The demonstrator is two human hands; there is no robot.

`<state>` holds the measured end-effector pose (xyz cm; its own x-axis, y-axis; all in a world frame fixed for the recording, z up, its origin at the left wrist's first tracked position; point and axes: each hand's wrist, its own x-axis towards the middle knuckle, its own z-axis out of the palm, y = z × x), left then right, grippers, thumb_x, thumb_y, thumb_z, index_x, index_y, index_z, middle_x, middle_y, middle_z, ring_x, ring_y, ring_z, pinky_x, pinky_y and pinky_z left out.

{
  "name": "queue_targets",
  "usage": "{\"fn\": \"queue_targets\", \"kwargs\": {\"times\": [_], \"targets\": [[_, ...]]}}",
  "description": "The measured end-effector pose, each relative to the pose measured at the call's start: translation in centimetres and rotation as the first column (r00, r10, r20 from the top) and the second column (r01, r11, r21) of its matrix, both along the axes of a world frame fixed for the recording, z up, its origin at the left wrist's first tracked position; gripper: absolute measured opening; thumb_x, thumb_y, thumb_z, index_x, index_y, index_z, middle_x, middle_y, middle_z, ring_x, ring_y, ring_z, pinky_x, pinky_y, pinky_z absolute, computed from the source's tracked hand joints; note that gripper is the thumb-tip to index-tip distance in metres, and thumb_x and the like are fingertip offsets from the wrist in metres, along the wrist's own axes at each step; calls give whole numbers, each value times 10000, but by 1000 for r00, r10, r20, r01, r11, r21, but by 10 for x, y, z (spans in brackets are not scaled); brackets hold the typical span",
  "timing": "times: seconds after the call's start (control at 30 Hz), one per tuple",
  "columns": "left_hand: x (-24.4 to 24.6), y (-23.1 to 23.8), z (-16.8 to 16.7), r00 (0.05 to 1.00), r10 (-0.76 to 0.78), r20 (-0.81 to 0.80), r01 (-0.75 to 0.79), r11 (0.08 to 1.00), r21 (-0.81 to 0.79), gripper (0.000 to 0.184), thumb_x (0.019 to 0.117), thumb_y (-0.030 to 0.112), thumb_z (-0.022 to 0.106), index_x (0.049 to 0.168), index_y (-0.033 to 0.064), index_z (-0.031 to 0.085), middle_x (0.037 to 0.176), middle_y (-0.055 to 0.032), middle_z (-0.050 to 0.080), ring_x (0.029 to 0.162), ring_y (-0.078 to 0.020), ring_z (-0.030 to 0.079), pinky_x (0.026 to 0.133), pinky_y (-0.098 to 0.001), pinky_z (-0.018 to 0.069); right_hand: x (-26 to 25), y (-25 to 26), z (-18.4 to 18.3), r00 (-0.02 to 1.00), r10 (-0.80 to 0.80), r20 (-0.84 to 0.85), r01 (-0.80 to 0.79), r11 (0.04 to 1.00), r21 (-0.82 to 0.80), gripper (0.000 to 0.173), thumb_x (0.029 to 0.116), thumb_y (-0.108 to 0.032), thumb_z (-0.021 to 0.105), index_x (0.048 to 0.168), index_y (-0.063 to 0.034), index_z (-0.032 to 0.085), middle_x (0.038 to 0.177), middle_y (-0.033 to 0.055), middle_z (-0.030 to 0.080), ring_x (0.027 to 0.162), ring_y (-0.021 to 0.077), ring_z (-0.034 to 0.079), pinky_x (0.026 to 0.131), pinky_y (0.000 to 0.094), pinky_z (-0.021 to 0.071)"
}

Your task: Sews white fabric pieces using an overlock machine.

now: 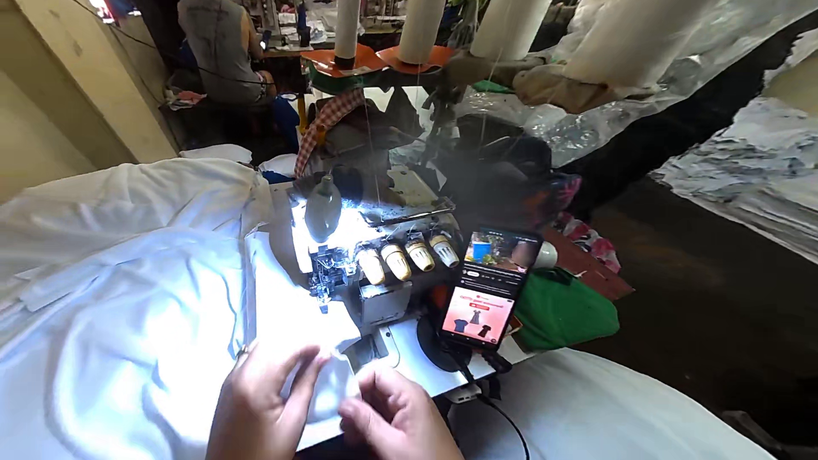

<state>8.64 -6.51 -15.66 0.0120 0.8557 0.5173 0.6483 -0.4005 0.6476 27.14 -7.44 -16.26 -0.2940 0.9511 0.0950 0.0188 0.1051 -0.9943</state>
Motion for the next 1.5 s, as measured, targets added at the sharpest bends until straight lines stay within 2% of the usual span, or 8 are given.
{"fn": "queue_targets", "kwargs": {"times": [0.17, 0.33, 0.53, 0.7, 0.8, 0.93, 1.07, 1.5], "targets": [[12, 48, -20, 990, 132, -43, -133, 991, -11, 189, 954, 282, 609, 950, 167, 759, 925, 69, 730, 911, -44, 684, 865, -295, 564, -1, 48, -30, 917, -288, 277, 184, 919, 349, 203, 967, -272, 663, 893, -103, 749, 1092, 24, 702, 1076, 100, 640, 939, 276, 528], [7, 41, -23, 992, 117, -40, -120, 989, -88, 179, 956, 326, 612, 940, 214, 751, 901, 125, 714, 889, 5, 661, 844, -265, 546, 5, 40, -31, 973, -134, 187, 102, 980, 171, 157, 959, -154, 666, 892, -25, 725, 895, 40, 697, 846, 38, 660, 779, 188, 550], [6, 34, -19, 990, 127, -62, -135, 979, -150, 175, 939, 359, 627, 931, 242, 757, 894, 143, 716, 884, -20, 668, 869, -397, 523, -1, 29, -35, 992, -114, 60, 110, 992, 67, 120, 933, -73, 682, 871, 22, 721, 944, 80, 704, 851, 42, 676, 776, 186, 576], [16, 25, -3, 935, 60, -349, -89, 994, -66, 153, 963, 121, 639, 1002, 97, 785, 977, -107, 751, 912, -296, 717, 838, -577, 507, -3, 28, -34, 992, -114, 60, 116, 993, -24, 102, 910, -48, 671, 861, 41, 662, 855, 95, 678, 749, 68, 634, 689, 225, 529], [30, 9, -3, 811, 171, -560, -169, 984, 55, 264, 920, -16, 628, 1095, 85, 798, 1041, -146, 770, 853, -326, 748, 739, -505, 559, -7, 26, -30, 992, -126, 29, 128, 989, -78, 87, 903, -17, 677, 928, 31, 609, 788, 59, 640, 670, 55, 596, 634, 222, 508], [29, -6, -13, 820, 179, -544, -205, 979, 13, 318, 948, -1, 585, 1219, 31, 748, 1204, -147, 741, 996, -340, 733, 876, -435, 563, -10, 25, -29, 993, -120, -4, 120, 993, 9, 112, 912, 20, 668, 974, 36, 575, 794, 60, 633, 685, 65, 611, 662, 233, 534], [11, -4, -21, 923, 73, -378, -104, 993, -63, 300, 989, 24, 534, 1220, -4, 723, 1242, -191, 714, 1167, -376, 683, 1056, -537, 487, -12, 33, -31, 994, -112, 7, 109, 983, 149, 88, 914, 32, 651, 991, 55, 615, 845, 79, 665, 725, 64, 651, 694, 227, 571], [4, 1, -18, 912, -13, -409, -28, 995, -94, 333, 1043, 165, 512, 1285, 45, 706, 1342, -122, 682, 1295, -313, 620, 1107, -524, 453, -12, 34, -33, 930, -263, 256, 124, 881, 457, 162, 924, -21, 669, 1052, -4, 766, 925, 93, 742, 826, 102, 708, 775, 222, 590]]}}
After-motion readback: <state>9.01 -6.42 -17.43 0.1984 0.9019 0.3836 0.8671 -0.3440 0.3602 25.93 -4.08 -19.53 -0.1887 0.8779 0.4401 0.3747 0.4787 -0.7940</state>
